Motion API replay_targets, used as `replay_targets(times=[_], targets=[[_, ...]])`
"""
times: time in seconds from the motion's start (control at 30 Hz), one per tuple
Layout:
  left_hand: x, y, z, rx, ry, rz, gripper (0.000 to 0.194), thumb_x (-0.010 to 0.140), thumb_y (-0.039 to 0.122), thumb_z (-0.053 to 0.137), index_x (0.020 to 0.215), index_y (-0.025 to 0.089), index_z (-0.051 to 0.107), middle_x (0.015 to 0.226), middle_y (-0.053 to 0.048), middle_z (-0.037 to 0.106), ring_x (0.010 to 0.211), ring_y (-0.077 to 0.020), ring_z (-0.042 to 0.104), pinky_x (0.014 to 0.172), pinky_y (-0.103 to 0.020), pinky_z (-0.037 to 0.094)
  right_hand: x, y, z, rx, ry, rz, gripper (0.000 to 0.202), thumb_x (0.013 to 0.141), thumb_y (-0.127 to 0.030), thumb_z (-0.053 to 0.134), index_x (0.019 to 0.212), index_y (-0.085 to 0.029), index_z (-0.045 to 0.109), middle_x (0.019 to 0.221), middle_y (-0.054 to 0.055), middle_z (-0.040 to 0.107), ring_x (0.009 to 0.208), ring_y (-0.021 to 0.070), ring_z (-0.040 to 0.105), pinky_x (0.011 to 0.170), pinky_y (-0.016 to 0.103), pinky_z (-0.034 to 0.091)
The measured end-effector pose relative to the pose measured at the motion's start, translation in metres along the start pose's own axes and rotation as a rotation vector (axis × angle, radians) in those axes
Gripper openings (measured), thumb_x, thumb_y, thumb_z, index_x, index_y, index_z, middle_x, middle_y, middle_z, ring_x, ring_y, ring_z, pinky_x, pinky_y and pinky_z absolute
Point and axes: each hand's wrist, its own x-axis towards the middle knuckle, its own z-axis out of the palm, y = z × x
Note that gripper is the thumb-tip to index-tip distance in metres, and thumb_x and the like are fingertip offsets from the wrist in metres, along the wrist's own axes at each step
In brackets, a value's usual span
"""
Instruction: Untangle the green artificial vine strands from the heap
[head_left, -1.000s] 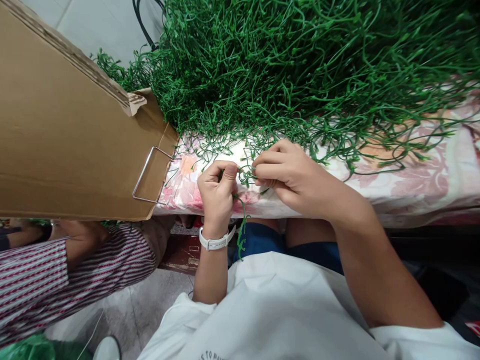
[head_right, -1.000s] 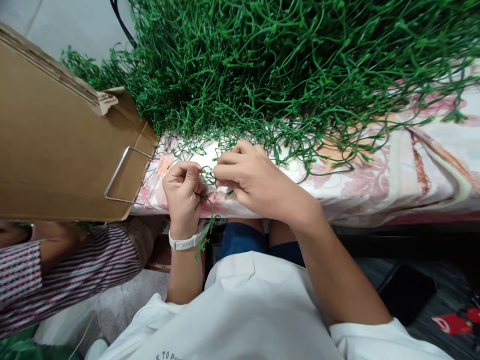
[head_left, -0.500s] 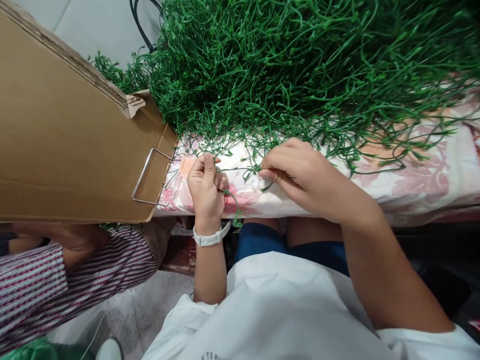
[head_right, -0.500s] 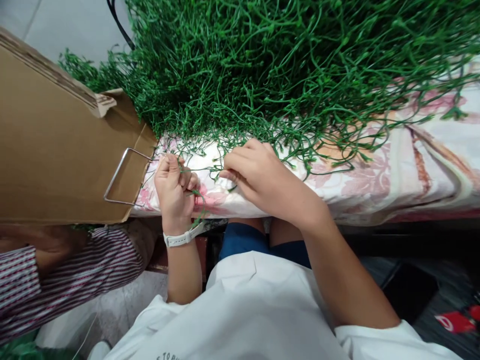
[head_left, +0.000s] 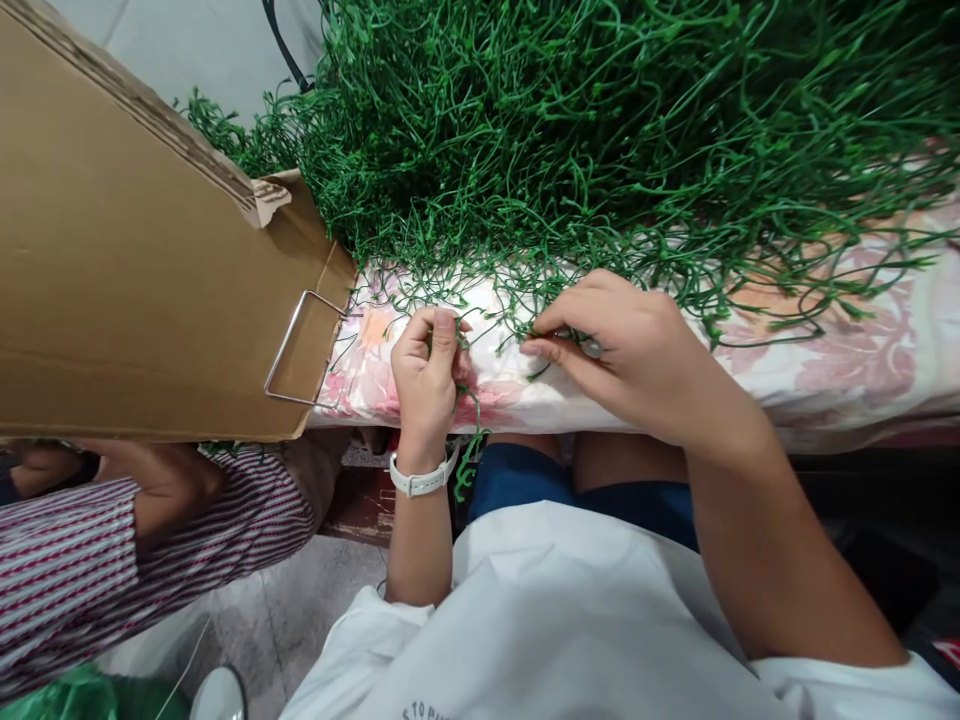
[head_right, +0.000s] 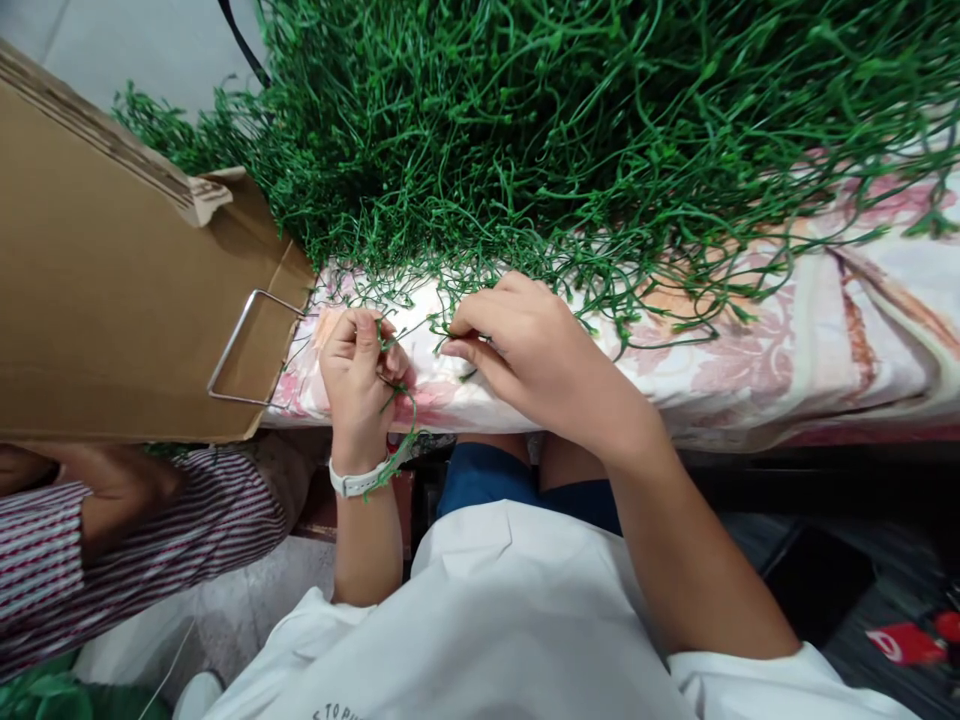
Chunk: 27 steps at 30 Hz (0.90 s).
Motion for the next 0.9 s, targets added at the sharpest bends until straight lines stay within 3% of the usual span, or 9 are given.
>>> replay_targets(times=[0.17, 0.33, 0.43, 0.53, 0.67, 0.9], targets=[[-0.003, -0.002, 0.000, 0.044, -0.058, 0.042, 0.045, 0.091, 0.062, 0.068, 0.081, 0.019, 0.059, 0.067, 0.004, 0.061, 0.043, -0.0030, 0.043, 0.039, -0.014, 0.034, 0.001, -0.002, -0.002, 0.008, -0.021, 0.031, 0.017, 0.097, -0.026, 0.061, 0.080, -0.022, 0.062, 0.078, 0.005, 0.068, 0.079, 0.0228, 0.058, 0.074, 0.035, 0.043], [-0.007, 0.001, -0.001, 0.108, -0.129, 0.109, 0.025, 0.092, 0.047, 0.074, 0.102, 0.024, 0.071, 0.057, 0.007, 0.046, 0.044, -0.0047, 0.036, 0.043, -0.016, 0.029, 0.001, -0.002, -0.003, 0.026, -0.033, 0.003, 0.017, 0.097, -0.024, 0.059, 0.081, -0.022, 0.062, 0.079, 0.005, 0.068, 0.079, 0.0222, 0.057, 0.075, 0.036, 0.043], [-0.008, 0.003, -0.003, 0.180, -0.207, 0.172, 0.028, 0.094, 0.049, 0.069, 0.102, 0.023, 0.078, 0.057, 0.005, 0.045, 0.045, -0.0054, 0.034, 0.044, -0.020, 0.028, 0.001, -0.003, -0.003, 0.043, -0.032, -0.018, 0.019, 0.098, -0.025, 0.059, 0.080, -0.022, 0.063, 0.076, 0.005, 0.067, 0.078, 0.0219, 0.055, 0.074, 0.035, 0.042], [-0.010, 0.004, -0.002, 0.285, -0.269, 0.214, 0.029, 0.089, 0.045, 0.077, 0.110, 0.024, 0.079, 0.057, 0.006, 0.047, 0.046, -0.0062, 0.035, 0.044, -0.021, 0.028, 0.002, -0.003, -0.002, 0.055, -0.020, -0.039, 0.021, 0.099, -0.024, 0.056, 0.079, -0.022, 0.062, 0.075, 0.005, 0.066, 0.075, 0.0210, 0.053, 0.073, 0.035, 0.042], [-0.011, 0.005, -0.001, 0.314, -0.289, 0.263, 0.019, 0.091, 0.036, 0.076, 0.105, 0.024, 0.080, 0.058, 0.005, 0.050, 0.048, -0.0058, 0.038, 0.045, -0.020, 0.029, 0.001, -0.003, -0.003, 0.102, -0.009, -0.033, 0.020, 0.099, -0.023, 0.055, 0.080, -0.023, 0.063, 0.078, 0.004, 0.069, 0.078, 0.0209, 0.057, 0.074, 0.035, 0.044], [-0.012, 0.004, -0.004, 0.297, -0.281, 0.239, 0.017, 0.091, 0.037, 0.076, 0.098, 0.022, 0.079, 0.060, 0.004, 0.053, 0.049, -0.0066, 0.043, 0.047, -0.019, 0.035, 0.001, -0.004, -0.004, 0.148, 0.036, -0.035, 0.014, 0.097, -0.021, 0.058, 0.085, -0.022, 0.064, 0.081, 0.003, 0.071, 0.076, 0.0191, 0.061, 0.073, 0.034, 0.047]])
